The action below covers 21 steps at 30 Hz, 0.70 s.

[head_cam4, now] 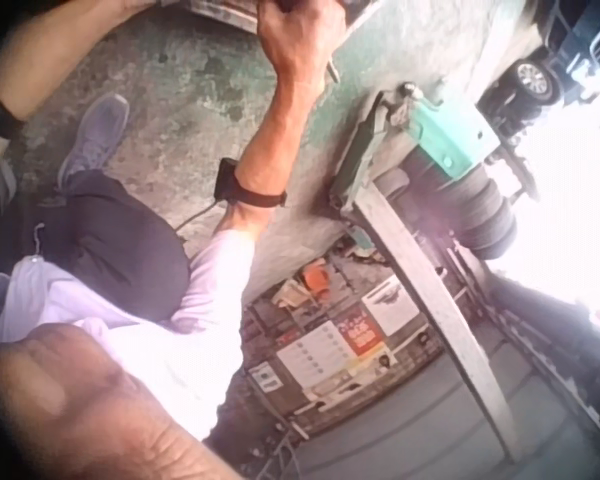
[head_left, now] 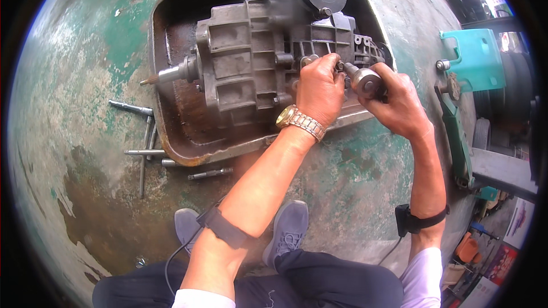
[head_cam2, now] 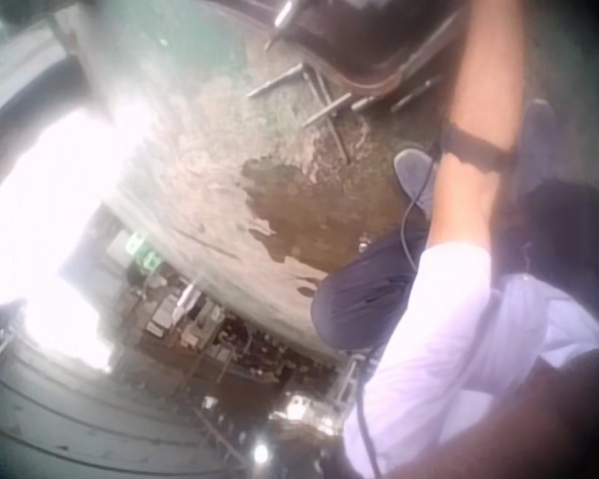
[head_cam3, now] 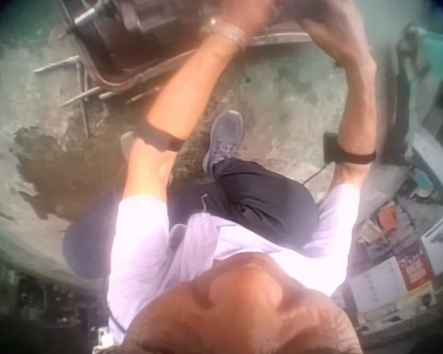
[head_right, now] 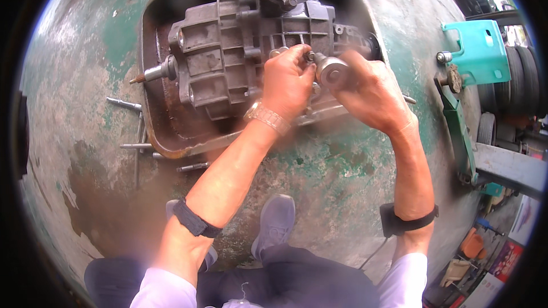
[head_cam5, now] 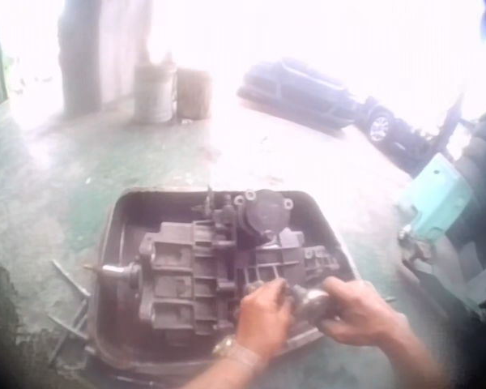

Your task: The person places a metal cover onto a transmission casing, aligns it, and secures it by inserting and tightening bolts with a ratchet. The person works on the transmission placed in a metal tray on the floor.

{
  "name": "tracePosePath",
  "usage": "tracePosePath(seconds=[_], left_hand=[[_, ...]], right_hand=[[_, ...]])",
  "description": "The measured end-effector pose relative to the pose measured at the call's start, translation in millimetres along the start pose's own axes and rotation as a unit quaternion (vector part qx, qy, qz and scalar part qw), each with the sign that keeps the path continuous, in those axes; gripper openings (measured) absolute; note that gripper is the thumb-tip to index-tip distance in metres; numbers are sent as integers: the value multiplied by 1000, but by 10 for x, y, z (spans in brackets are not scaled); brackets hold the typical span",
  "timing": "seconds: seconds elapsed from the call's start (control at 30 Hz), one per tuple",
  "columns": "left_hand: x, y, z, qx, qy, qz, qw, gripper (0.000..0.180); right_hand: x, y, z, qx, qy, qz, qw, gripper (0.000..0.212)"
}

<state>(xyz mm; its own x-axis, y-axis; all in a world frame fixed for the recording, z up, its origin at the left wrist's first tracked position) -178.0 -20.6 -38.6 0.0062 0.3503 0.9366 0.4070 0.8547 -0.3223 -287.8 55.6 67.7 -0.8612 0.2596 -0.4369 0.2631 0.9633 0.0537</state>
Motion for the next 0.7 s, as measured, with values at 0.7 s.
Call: tracePosePath(seconds=[0.7], left_hand=[[79, -8, -36, 8, 41, 9, 999, 29]], right_hand=[[66, -93, 196, -31, -116, 154, 981, 41]])
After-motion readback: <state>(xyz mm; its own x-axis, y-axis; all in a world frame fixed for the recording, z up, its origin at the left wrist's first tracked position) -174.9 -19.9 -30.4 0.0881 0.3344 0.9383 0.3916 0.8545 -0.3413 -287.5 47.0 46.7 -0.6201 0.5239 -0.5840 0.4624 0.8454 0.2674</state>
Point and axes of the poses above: each hand's wrist, its own y-axis away from the middle knuckle, its own z-axis out of the palm, x = y × z, the point moved 5 cm from there along -y, towards the middle knuckle, and after that the axes turned 7 degrees about z, right-handed, at the moved point
